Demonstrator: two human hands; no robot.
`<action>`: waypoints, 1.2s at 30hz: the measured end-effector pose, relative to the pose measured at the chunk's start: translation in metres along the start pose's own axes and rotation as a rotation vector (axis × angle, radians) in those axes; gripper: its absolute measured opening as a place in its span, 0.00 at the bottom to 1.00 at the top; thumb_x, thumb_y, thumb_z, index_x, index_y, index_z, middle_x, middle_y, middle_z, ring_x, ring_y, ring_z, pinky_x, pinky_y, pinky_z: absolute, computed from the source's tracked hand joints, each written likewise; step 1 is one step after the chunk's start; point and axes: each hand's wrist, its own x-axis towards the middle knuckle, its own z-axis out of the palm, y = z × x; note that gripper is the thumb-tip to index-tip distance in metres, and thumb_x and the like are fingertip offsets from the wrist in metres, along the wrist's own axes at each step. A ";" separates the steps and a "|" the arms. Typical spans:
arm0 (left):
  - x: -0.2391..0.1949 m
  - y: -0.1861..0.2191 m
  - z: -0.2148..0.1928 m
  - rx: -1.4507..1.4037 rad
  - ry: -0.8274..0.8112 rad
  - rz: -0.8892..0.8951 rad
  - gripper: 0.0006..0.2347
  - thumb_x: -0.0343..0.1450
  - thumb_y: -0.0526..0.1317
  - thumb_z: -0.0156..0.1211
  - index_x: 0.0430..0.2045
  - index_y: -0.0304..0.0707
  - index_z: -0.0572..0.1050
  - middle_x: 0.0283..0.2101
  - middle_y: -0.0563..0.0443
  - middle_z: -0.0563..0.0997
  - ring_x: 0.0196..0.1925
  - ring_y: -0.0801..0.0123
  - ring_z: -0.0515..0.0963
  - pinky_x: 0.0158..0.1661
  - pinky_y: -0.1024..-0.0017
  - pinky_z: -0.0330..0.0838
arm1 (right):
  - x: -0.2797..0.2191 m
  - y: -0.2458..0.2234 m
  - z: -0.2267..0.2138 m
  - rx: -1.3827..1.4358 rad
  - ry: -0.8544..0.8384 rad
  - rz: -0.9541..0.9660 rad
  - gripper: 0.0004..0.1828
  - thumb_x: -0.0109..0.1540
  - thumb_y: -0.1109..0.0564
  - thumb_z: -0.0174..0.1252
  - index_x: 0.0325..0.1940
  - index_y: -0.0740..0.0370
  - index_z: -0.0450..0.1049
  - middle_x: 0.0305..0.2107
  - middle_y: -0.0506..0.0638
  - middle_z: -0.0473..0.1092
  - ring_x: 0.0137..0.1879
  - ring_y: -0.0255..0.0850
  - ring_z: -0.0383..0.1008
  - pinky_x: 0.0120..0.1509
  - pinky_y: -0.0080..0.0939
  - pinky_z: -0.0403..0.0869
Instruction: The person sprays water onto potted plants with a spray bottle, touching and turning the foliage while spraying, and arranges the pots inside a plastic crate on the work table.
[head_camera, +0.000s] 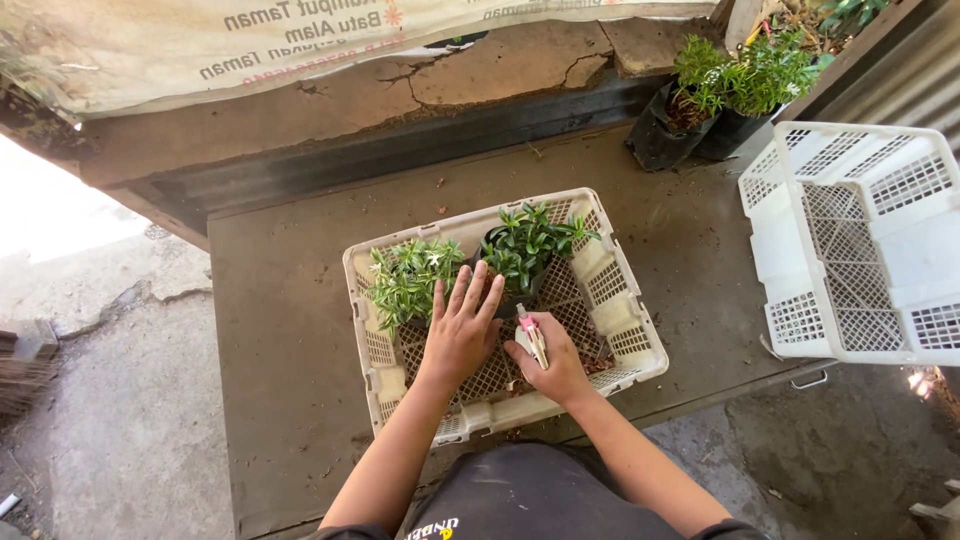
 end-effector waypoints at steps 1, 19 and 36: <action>-0.002 0.000 0.000 -0.001 -0.001 -0.005 0.30 0.71 0.43 0.59 0.71 0.46 0.60 0.75 0.42 0.56 0.77 0.50 0.54 0.70 0.41 0.43 | -0.003 0.007 0.002 0.001 -0.005 0.001 0.17 0.61 0.54 0.66 0.45 0.65 0.69 0.31 0.55 0.71 0.35 0.49 0.73 0.40 0.46 0.72; -0.032 0.018 0.016 0.096 0.064 -0.039 0.27 0.73 0.44 0.55 0.68 0.34 0.61 0.74 0.41 0.58 0.77 0.55 0.54 0.71 0.41 0.36 | -0.014 0.029 0.000 -0.079 -0.030 0.002 0.13 0.61 0.54 0.67 0.44 0.62 0.72 0.33 0.53 0.74 0.40 0.50 0.75 0.46 0.47 0.73; -0.019 0.020 0.014 0.043 0.045 -0.003 0.26 0.71 0.37 0.56 0.68 0.40 0.63 0.76 0.39 0.54 0.78 0.54 0.55 0.71 0.37 0.37 | -0.022 0.059 0.001 -0.131 -0.085 -0.034 0.13 0.61 0.55 0.66 0.46 0.61 0.73 0.36 0.55 0.74 0.44 0.52 0.75 0.52 0.50 0.71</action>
